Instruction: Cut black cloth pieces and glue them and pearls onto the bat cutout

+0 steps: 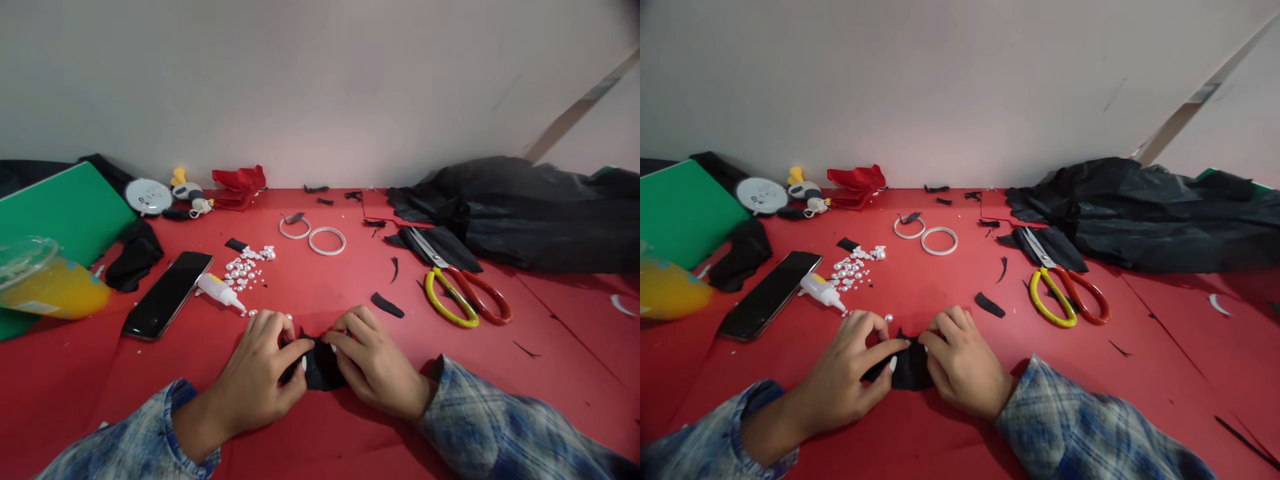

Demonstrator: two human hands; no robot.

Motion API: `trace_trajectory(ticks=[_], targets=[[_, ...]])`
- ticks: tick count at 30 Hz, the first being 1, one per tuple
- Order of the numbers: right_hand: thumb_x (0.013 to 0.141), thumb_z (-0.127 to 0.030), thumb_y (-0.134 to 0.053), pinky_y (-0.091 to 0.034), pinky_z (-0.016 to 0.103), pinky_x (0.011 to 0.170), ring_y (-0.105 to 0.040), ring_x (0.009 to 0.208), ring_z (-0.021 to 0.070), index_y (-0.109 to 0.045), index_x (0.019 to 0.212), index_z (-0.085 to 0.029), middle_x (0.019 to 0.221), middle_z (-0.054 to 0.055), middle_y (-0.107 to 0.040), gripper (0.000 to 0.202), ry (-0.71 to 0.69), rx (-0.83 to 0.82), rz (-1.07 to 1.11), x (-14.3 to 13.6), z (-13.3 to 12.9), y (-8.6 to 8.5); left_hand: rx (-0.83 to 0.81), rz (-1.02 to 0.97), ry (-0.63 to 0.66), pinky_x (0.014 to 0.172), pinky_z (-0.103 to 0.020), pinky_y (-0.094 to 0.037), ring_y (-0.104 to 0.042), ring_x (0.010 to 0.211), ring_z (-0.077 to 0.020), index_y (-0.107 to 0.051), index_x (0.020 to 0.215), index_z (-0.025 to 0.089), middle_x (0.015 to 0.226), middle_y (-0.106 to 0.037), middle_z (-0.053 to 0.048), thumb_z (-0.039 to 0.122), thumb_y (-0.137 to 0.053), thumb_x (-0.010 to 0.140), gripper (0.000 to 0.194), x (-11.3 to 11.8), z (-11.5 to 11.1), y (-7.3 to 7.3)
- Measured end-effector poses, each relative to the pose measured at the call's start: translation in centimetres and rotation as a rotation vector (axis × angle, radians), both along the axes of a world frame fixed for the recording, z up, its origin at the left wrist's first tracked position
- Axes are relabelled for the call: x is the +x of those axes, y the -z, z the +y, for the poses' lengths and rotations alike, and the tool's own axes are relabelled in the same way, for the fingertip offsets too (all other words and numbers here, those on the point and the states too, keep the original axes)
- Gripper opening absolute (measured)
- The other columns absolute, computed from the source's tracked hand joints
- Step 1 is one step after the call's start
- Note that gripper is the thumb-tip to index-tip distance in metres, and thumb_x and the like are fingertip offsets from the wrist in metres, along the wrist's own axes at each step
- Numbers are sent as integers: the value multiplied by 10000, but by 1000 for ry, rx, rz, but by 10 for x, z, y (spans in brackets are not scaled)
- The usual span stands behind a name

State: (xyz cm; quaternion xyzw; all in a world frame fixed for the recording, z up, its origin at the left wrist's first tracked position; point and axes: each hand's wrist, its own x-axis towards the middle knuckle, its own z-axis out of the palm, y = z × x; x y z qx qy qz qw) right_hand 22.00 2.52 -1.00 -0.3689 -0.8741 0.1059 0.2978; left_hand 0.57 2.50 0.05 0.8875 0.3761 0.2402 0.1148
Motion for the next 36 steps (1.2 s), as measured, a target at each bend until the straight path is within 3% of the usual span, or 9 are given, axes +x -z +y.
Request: trace_trajectory(ticks=[6,11,16,29,36], targets=[[825,-39,-446,-484,396,678,-472,830,240,-651,983,-126,876,110,-583,273,-4,36,-13,3,1,-3,-1,12,5,729,-417,-422,-442,847,-238,-651,1058,167,904,-470,-82,148,-541,808,273,0,-1,0],[843,-21,-462,-484,417,778,-502,875,235,-577,1108,-117,953,120,-616,304,37,144,26,22,3,-8,20,15,14,739,-427,-425,-442,858,-241,-632,1125,169,931,-466,-91,176,-524,827,318,0,-2,-2],[824,-7,-468,-491,417,796,-500,941,250,-600,1078,-124,1010,139,-588,309,-18,147,-54,38,-4,-7,21,59,31,737,-416,-430,-441,862,-240,-605,1203,198,952,-459,-91,217,-547,820,388,2,-4,-3],[832,-65,-474,-511,487,812,-505,991,287,-641,1089,-133,1063,170,-582,314,44,145,-172,31,-6,-2,12,87,16,744,-445,-425,-445,876,-250,-634,1149,171,953,-470,-98,244,-504,841,341,4,-3,-3],[868,-66,-455,-523,425,823,-572,933,242,-565,1094,-154,974,122,-656,266,42,135,-34,32,-6,-7,21,-33,-22,752,-389,-426,-452,889,-233,-639,1123,150,943,-477,-90,207,-471,874,305,-4,-2,-5]])
